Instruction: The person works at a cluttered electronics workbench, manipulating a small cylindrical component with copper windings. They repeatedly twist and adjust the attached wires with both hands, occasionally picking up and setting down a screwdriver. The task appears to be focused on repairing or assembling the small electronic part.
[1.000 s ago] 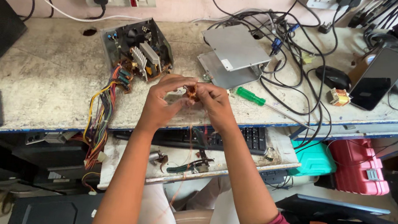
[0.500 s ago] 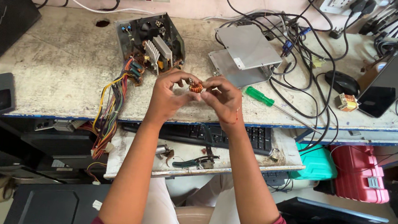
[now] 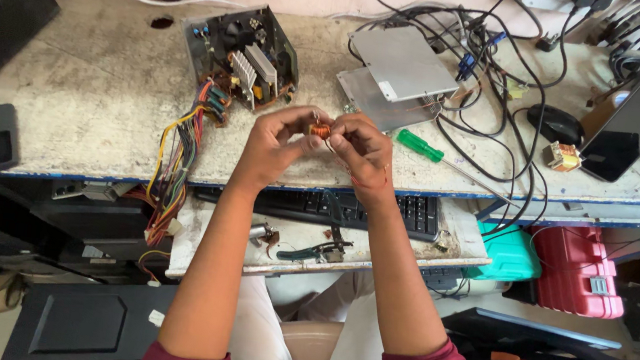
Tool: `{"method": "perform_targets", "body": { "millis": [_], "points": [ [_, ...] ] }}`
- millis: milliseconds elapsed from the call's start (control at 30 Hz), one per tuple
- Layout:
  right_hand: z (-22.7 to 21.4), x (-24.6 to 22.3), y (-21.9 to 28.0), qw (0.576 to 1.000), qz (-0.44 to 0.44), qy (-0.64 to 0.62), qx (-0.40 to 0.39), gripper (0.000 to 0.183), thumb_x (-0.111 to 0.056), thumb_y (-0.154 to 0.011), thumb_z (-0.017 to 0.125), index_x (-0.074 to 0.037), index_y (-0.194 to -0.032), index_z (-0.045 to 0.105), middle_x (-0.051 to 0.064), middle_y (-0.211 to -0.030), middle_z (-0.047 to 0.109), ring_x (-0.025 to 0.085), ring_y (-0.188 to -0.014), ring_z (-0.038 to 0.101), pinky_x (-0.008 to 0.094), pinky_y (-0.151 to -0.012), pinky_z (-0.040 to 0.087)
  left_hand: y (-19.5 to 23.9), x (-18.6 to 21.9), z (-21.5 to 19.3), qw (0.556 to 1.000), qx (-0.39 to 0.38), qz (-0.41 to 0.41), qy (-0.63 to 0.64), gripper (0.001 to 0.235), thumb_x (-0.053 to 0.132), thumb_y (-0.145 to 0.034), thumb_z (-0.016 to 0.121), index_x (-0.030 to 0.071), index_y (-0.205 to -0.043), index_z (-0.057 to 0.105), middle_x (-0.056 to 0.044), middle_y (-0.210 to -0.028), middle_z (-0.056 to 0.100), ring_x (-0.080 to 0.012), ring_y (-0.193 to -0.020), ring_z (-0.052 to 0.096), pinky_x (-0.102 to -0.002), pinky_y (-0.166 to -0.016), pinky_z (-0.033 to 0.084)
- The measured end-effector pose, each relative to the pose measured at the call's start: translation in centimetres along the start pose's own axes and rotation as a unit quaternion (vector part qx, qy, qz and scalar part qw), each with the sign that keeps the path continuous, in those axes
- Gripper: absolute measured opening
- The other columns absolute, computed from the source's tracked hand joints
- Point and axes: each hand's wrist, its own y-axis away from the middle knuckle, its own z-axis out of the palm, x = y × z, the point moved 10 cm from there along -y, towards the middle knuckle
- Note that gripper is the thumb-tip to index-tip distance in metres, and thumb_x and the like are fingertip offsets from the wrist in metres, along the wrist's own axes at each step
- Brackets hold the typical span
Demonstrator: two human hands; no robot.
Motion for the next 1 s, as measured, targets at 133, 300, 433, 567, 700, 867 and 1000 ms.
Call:
{"method": "perform_targets", "body": {
  "millis": [133, 300, 433, 567, 700, 867, 1000],
  "points": [
    [-0.1, 0.2, 0.0, 0.999, -0.008, 0.031, 0.000, 0.009, -0.007, -0.100, 0.067, 0.000, -0.101, 0.072, 0.006, -0.107, 0.064, 0.012, -0.098, 0.061, 0.026, -0.088, 0.050, 0.2, -1.9, -1.3, 0.998, 0.038, -0.038, 0.030, 0.047, 0.021, -0.090, 0.084, -0.006, -0.124, 0.067, -0.009, -0.110, 0.073, -0.0131, -0.099, 0.069, -0.028, -0.090, 0.056],
    [-0.8, 0.5, -0.3, 0.999, -0.016, -0.021, 0.032, 0.008, -0.007, -0.100, 0.069, 0.000, -0.099, 0.071, 0.006, -0.106, 0.065, 0.012, -0.091, 0.060, 0.026, -0.081, 0.049, 0.2, -3.1, -1.8, 0.997, 0.037, -0.054, 0.050, 0.041, 0.023, -0.093, 0.079, -0.006, -0.119, 0.067, -0.009, -0.106, 0.074, -0.0137, -0.094, 0.072, -0.027, -0.085, 0.057],
    [-0.9, 0.8, -0.2, 0.999, -0.017, -0.010, 0.032, 0.009, -0.009, -0.100, 0.069, 0.000, -0.098, 0.070, 0.005, -0.104, 0.065, 0.011, -0.086, 0.060, 0.026, -0.077, 0.048, 0.2, -3.7, -2.0, 0.996, 0.038, -0.066, 0.039, 0.036, 0.021, -0.096, 0.076, -0.006, -0.117, 0.067, -0.009, -0.103, 0.075, -0.0141, -0.092, 0.073, -0.026, -0.083, 0.057],
    [-0.8, 0.9, -0.1, 0.999, -0.016, -0.021, 0.026, 0.011, -0.010, -0.101, 0.069, 0.000, -0.098, 0.070, 0.004, -0.103, 0.065, 0.011, -0.086, 0.060, 0.025, -0.078, 0.048, 0.2, -3.5, -1.9, 0.996, 0.035, -0.065, 0.051, 0.033, 0.018, -0.097, 0.075, -0.006, -0.118, 0.066, -0.009, -0.104, 0.075, -0.0146, -0.094, 0.073, -0.027, -0.085, 0.058],
    [-0.8, 1.2, -0.2, 0.999, -0.001, -0.033, 0.027, 0.008, -0.008, -0.099, 0.073, -0.001, -0.102, 0.070, 0.003, -0.101, 0.066, 0.008, -0.085, 0.059, 0.023, -0.074, 0.047, 0.3, -2.4, -1.4, 0.996, 0.025, -0.043, 0.074, 0.032, 0.017, -0.097, 0.075, -0.004, -0.120, 0.065, -0.010, -0.108, 0.073, -0.0162, -0.097, 0.073, -0.030, -0.090, 0.058],
    [-0.4, 1.1, -0.1, 0.998, 0.000, -0.061, 0.007, 0.017, -0.001, -0.091, 0.077, -0.002, -0.106, 0.069, 0.004, -0.103, 0.067, 0.009, -0.086, 0.062, 0.023, -0.071, 0.049, 0.7, -0.6, -0.8, 0.997, 0.002, 0.006, 0.080, 0.031, 0.016, -0.099, 0.075, -0.001, -0.123, 0.068, -0.010, -0.119, 0.073, -0.0163, -0.110, 0.070, -0.032, -0.099, 0.057],
    [-0.1, 0.9, -0.1, 0.997, -0.012, -0.082, -0.010, 0.015, 0.003, -0.094, 0.075, 0.000, -0.107, 0.070, 0.007, -0.110, 0.066, 0.012, -0.094, 0.065, 0.026, -0.078, 0.053, 0.8, -0.4, -0.5, 0.998, -0.009, 0.000, 0.068, 0.031, 0.015, -0.099, 0.074, -0.002, -0.125, 0.070, -0.011, -0.123, 0.073, -0.0158, -0.113, 0.068, -0.031, -0.100, 0.054]
  ]
}}
